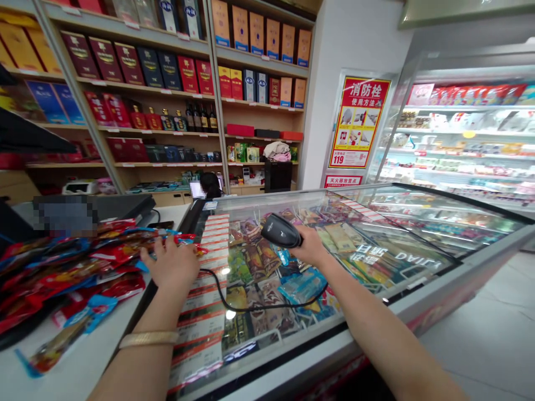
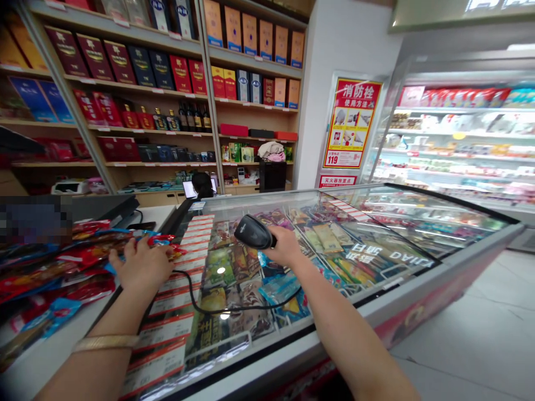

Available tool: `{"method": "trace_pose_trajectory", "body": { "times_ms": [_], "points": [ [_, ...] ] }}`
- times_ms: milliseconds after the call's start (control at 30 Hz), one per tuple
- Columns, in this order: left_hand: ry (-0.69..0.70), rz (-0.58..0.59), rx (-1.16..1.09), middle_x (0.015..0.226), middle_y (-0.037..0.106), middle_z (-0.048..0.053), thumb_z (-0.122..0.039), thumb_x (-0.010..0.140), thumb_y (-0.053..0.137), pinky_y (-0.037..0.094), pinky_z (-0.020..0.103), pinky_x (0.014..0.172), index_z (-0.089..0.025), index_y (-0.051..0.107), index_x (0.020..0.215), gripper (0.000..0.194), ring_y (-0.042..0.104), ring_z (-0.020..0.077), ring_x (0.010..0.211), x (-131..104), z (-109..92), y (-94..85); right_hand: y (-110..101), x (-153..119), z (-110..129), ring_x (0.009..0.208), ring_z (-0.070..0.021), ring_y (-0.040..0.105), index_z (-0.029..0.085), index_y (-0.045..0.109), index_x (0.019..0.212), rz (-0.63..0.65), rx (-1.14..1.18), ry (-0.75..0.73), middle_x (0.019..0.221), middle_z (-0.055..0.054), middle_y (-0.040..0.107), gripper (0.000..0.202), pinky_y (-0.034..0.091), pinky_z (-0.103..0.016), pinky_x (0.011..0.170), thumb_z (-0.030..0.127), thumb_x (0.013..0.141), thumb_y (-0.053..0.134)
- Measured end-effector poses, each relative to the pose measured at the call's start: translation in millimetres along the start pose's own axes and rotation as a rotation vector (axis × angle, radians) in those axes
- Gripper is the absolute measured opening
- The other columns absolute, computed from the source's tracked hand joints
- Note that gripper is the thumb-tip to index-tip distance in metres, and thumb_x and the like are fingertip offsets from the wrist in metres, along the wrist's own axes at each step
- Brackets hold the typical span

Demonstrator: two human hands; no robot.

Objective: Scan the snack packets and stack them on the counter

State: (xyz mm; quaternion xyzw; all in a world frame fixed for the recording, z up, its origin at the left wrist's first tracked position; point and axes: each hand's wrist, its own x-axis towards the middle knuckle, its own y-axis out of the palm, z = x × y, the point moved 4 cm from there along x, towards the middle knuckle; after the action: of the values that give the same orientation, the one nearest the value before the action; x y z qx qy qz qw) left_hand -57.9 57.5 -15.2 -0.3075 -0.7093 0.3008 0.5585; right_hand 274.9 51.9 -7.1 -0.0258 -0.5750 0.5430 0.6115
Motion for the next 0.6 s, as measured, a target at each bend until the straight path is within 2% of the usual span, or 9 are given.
{"method": "trace_pose_trajectory", "body": {
  "times_ms": [100,200,300,367,433,500,600],
  "points": [
    [0.007,-0.018,0.013,0.117,0.066,0.016,-0.023,0.075,0.059,0.021,0.068,0.106,-0.018,0.069,0.066,0.015,0.044,0.0430,0.128,0,-5,-7.8,0,0,2,0.074,-0.0214,0.065,0.022,0.065,0.083,-0.001,-0.001,-0.006,0.082,-0.005,0.072,0.015,0.048,-0.028,0.069,0.026,0.068,0.063],
    [0.037,-0.097,-0.054,0.113,0.067,0.018,-0.023,0.076,0.059,0.025,0.065,0.106,-0.018,0.066,0.061,0.017,0.049,0.0416,0.123,0,-13,-17.5,0,0,4,0.074,-0.0216,0.066,0.023,0.065,0.082,0.001,0.007,-0.017,0.081,-0.005,0.072,0.015,0.048,-0.028,0.069,0.026,0.068,0.063],
    [0.030,-0.171,-0.241,0.111,0.068,0.016,-0.028,0.077,0.059,0.031,0.061,0.105,-0.019,0.063,0.063,0.016,0.054,0.0391,0.118,3,-18,-23.5,1,1,5,0.076,-0.0218,0.066,0.023,0.066,0.084,0.009,0.009,-0.016,0.083,-0.005,0.072,0.016,0.048,-0.028,0.070,0.027,0.069,0.063],
    [-0.020,-0.173,-0.445,0.108,0.069,0.014,-0.029,0.076,0.060,0.038,0.056,0.103,-0.020,0.060,0.066,0.012,0.058,0.0350,0.112,5,-21,-22.6,1,1,4,0.077,-0.0220,0.067,0.023,0.066,0.084,0.008,0.012,-0.017,0.083,-0.005,0.072,0.016,0.048,-0.028,0.070,0.026,0.068,0.063],
    [-0.135,-0.133,-0.719,0.102,0.070,0.011,-0.029,0.073,0.061,0.046,0.049,0.095,-0.021,0.058,0.070,0.009,0.064,0.0291,0.099,6,-24,-16.6,0,1,2,0.076,-0.0220,0.067,0.022,0.067,0.085,0.006,0.018,-0.017,0.083,-0.005,0.073,0.018,0.048,-0.028,0.071,0.025,0.068,0.063],
    [-0.330,-0.075,-1.020,0.089,0.070,0.007,-0.031,0.071,0.062,0.053,0.041,0.083,-0.021,0.056,0.073,0.012,0.066,0.0236,0.084,3,-28,-6.6,-1,1,0,0.076,-0.0217,0.066,0.021,0.067,0.086,0.001,0.019,-0.013,0.084,-0.005,0.073,0.020,0.048,-0.028,0.071,0.024,0.067,0.063],
    [-0.611,0.066,-1.371,0.070,0.064,0.001,-0.032,0.068,0.064,0.053,0.033,0.066,-0.021,0.054,0.076,0.017,0.064,0.0196,0.069,-6,-39,7.8,-2,2,-1,0.075,-0.0211,0.066,0.021,0.067,0.084,0.014,0.007,-0.010,0.083,-0.005,0.073,0.018,0.048,-0.028,0.071,0.023,0.067,0.064]
  ]
}}
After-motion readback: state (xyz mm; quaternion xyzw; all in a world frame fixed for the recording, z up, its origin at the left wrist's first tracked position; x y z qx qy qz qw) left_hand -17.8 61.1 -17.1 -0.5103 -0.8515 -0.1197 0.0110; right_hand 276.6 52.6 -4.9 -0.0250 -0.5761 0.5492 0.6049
